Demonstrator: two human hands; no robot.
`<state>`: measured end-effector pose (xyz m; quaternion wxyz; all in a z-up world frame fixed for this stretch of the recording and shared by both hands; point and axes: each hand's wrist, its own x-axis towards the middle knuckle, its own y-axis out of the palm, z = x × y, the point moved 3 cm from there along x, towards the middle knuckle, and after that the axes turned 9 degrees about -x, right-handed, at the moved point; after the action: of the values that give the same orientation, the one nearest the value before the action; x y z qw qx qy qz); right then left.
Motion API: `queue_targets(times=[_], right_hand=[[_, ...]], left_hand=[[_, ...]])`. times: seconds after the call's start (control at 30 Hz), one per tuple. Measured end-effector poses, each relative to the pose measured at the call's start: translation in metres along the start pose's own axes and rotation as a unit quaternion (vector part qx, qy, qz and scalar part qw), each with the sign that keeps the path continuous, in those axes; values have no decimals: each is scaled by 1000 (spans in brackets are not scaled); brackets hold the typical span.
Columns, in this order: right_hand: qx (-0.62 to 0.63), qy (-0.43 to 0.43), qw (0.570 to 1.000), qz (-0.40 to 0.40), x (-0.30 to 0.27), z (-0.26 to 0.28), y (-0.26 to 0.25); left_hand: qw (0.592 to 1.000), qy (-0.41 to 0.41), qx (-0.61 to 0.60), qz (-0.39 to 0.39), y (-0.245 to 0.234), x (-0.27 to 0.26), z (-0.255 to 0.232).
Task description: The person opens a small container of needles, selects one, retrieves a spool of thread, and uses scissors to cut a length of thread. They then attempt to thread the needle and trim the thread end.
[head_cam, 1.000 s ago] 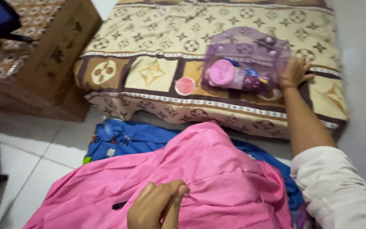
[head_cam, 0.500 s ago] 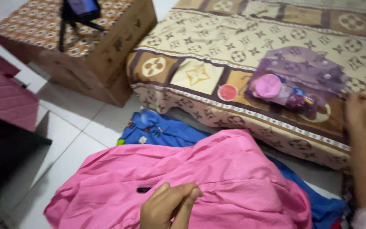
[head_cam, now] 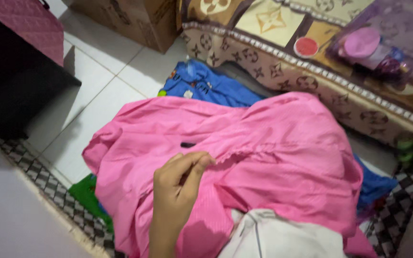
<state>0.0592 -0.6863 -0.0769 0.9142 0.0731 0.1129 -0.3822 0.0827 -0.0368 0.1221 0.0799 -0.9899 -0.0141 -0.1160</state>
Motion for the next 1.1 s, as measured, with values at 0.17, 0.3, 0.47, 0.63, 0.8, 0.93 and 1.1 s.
queue_targets(times=[0.17, 0.3, 0.47, 0.63, 0.8, 0.93, 1.1], right_hand=[[109, 98, 959, 243, -100, 2, 99], [8, 145, 933, 328, -205, -32, 179], [-211, 100, 885, 403, -296, -62, 209], [-242, 156, 752, 593, -307, -58, 200], [-352, 10, 508, 786, -299, -37, 196], [-395, -62, 485, 778, -302, -25, 200], [-566, -107, 476, 664, -303, -12, 201]], left_hand=[[1000, 7, -24, 8, -4, -10, 3], [1000, -15, 13, 5, -1, -22, 8], [999, 36, 29, -14, -2, -45, -3], [996, 71, 33, -36, 3, -64, -8], [999, 7, 20, -30, 9, -56, -13], [998, 42, 27, -25, 11, -60, -25], [995, 86, 26, -43, 3, -80, -28]])
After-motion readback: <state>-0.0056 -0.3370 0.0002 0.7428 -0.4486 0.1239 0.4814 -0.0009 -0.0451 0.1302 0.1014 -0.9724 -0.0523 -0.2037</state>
